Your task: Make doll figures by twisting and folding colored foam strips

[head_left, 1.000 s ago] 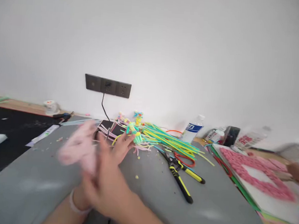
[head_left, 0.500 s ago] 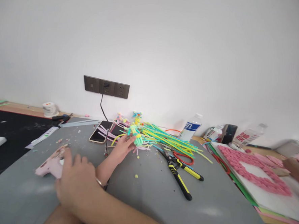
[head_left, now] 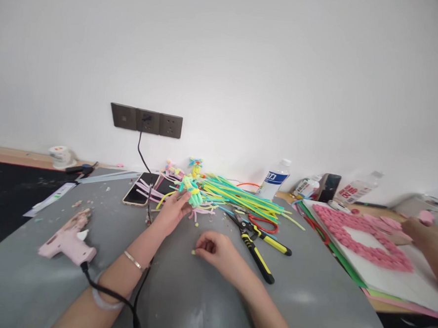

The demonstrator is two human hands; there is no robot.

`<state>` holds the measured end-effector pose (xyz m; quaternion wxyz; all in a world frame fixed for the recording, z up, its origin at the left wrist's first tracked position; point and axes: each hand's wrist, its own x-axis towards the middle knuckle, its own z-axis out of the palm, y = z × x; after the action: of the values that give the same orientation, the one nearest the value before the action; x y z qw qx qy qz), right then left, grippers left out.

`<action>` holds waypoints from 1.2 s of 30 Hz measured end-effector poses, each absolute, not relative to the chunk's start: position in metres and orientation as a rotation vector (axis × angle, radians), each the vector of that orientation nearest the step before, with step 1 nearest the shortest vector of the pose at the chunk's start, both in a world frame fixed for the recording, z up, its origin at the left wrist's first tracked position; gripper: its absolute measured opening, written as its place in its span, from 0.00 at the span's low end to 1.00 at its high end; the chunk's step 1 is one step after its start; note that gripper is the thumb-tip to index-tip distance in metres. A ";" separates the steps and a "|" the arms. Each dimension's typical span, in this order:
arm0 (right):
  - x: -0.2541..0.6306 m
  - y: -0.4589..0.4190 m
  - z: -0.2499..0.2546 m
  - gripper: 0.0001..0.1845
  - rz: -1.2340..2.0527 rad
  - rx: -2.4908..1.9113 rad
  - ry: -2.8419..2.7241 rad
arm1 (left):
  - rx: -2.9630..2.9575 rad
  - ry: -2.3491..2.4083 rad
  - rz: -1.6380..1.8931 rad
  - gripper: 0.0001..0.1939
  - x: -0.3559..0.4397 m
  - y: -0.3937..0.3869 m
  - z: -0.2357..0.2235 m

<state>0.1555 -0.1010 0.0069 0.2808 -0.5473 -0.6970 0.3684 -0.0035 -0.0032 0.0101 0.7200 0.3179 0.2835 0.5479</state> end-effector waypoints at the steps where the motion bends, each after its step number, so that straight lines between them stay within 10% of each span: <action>1: 0.153 -0.103 0.003 0.05 0.954 -1.457 -1.862 | 0.705 0.629 1.211 0.15 -0.004 -0.003 0.010; 36: 0.165 -0.056 0.015 0.08 0.408 -1.031 -1.800 | 0.774 0.584 1.173 0.17 -0.002 -0.011 0.021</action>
<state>0.1647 -0.0559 0.0154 0.4917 -0.4246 -0.7414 0.1682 -0.0017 -0.0112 0.0212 0.7242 0.3509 0.2646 0.5314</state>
